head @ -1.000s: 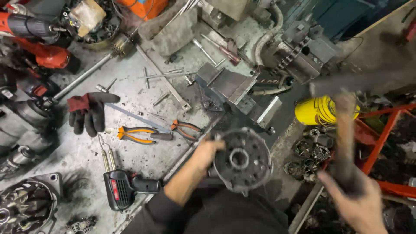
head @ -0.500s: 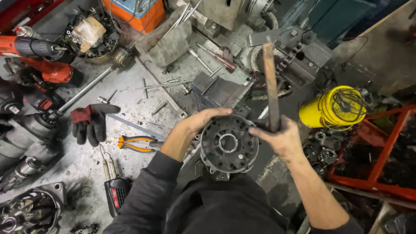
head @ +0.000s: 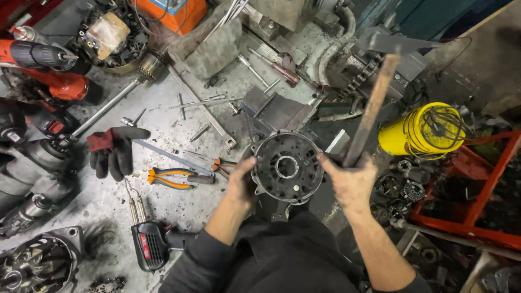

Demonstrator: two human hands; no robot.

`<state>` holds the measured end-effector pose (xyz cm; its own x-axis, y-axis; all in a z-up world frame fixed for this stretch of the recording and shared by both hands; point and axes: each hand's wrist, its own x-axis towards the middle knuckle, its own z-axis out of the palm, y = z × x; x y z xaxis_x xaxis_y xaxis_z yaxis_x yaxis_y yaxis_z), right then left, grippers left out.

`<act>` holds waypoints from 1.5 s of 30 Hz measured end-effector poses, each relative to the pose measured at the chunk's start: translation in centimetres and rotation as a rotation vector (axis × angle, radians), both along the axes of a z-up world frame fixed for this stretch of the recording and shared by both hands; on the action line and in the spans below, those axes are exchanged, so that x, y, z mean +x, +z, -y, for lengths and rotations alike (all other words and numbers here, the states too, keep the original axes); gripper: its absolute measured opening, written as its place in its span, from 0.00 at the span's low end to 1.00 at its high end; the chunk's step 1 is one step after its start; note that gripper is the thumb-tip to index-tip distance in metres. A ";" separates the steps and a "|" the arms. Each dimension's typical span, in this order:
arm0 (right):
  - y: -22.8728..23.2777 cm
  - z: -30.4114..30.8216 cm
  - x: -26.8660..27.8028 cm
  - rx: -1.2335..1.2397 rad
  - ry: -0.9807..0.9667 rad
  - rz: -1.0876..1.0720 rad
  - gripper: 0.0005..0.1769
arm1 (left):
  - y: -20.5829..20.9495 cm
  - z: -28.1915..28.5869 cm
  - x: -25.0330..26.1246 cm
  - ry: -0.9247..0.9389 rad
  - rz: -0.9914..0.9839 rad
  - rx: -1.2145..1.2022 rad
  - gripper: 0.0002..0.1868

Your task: The person cleans a small metal component with a red cloth, then picks up a circular metal housing. They use a hammer to tap the housing repeatedly on a workbench, rotating it to strike different areas.

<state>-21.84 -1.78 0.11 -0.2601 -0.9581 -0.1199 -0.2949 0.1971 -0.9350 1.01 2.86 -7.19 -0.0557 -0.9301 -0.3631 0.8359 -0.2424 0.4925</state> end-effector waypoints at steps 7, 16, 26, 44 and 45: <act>-0.2 -0.9 -0.8 -0.267 0.056 -0.005 0.23 | -2.0 -0.7 -4.1 0.204 0.029 0.225 0.49; 2.2 -6.1 -6.5 0.014 0.179 0.058 0.18 | -0.7 0.4 -2.8 0.143 0.578 -0.205 0.40; -4.4 -12.7 -15.0 0.238 0.158 -0.158 0.16 | -2.0 0.0 -3.3 0.069 0.563 -0.096 0.47; 3.7 -13.3 -11.5 0.548 0.246 -0.685 0.26 | -4.0 2.6 -1.3 0.060 0.795 -0.240 0.39; 3.9 -15.0 -11.1 0.439 0.220 -0.660 0.27 | -3.1 2.1 -1.4 0.026 0.725 -0.196 0.40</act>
<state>-32.98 13.21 4.04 -0.2202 -0.8969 -0.3836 -0.8316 0.3782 -0.4068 -0.42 0.77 -10.29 0.1572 -0.9793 -0.1278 0.2894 -0.0781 0.9540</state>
